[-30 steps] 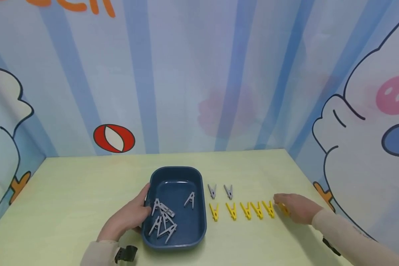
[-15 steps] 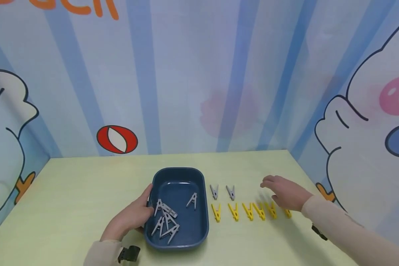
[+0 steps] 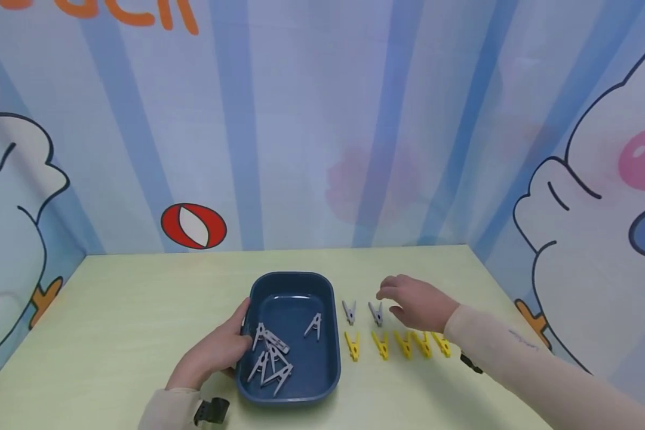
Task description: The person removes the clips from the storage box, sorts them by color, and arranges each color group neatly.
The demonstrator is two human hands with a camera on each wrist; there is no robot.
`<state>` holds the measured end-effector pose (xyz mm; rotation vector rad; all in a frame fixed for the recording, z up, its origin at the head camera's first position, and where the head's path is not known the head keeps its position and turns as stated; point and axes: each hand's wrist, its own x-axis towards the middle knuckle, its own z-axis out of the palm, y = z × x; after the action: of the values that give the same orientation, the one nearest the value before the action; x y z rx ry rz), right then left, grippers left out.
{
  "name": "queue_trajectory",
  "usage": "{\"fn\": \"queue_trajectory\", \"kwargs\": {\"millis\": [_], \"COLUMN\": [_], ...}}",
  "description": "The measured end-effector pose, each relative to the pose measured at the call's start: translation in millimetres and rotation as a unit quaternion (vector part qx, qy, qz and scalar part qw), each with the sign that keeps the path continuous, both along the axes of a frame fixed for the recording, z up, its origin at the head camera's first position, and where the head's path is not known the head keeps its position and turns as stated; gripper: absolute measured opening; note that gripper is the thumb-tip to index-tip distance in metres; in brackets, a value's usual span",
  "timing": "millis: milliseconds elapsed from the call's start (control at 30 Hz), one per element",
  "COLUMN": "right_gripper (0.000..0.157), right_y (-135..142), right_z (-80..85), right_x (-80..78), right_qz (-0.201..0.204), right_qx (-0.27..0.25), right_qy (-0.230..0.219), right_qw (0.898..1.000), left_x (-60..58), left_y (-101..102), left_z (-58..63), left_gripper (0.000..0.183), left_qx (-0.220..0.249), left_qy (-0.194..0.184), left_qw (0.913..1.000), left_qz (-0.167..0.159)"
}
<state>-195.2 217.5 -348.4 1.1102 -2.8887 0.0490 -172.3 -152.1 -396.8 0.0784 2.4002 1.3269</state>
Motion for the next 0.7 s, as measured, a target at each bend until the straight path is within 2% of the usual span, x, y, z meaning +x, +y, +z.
{"fn": "queue_trajectory", "kwargs": {"millis": [133,400,533,700], "right_gripper": [0.025,0.025,0.026,0.028], "right_y": [-24.5,-69.8,-90.0,-113.9], "right_z": [0.5,1.8,-2.0,-9.8], "right_x": [-2.5,-8.7,-10.9,-15.5], "right_qz": [0.021,0.091,0.103,0.100], "right_qx": [0.003,-0.009,0.005,0.018], "right_qy": [-0.001,0.014,-0.008,-0.034], "right_qw": [1.000,0.996,0.995,0.994], "left_x": [-0.3,0.3,0.3,0.1], "left_y": [0.5,-1.3,-0.9,-1.2], "left_z": [0.0,1.8,1.8,1.6], "left_gripper": [0.077,0.078,0.078,0.078], "left_qx": [-0.002,0.003,0.002,0.003], "left_qy": [0.000,0.021,0.018,0.010], "left_qw": [1.0000,0.9998,0.9998,0.9999], "left_qz": [-0.001,-0.008,-0.006,0.000]}}
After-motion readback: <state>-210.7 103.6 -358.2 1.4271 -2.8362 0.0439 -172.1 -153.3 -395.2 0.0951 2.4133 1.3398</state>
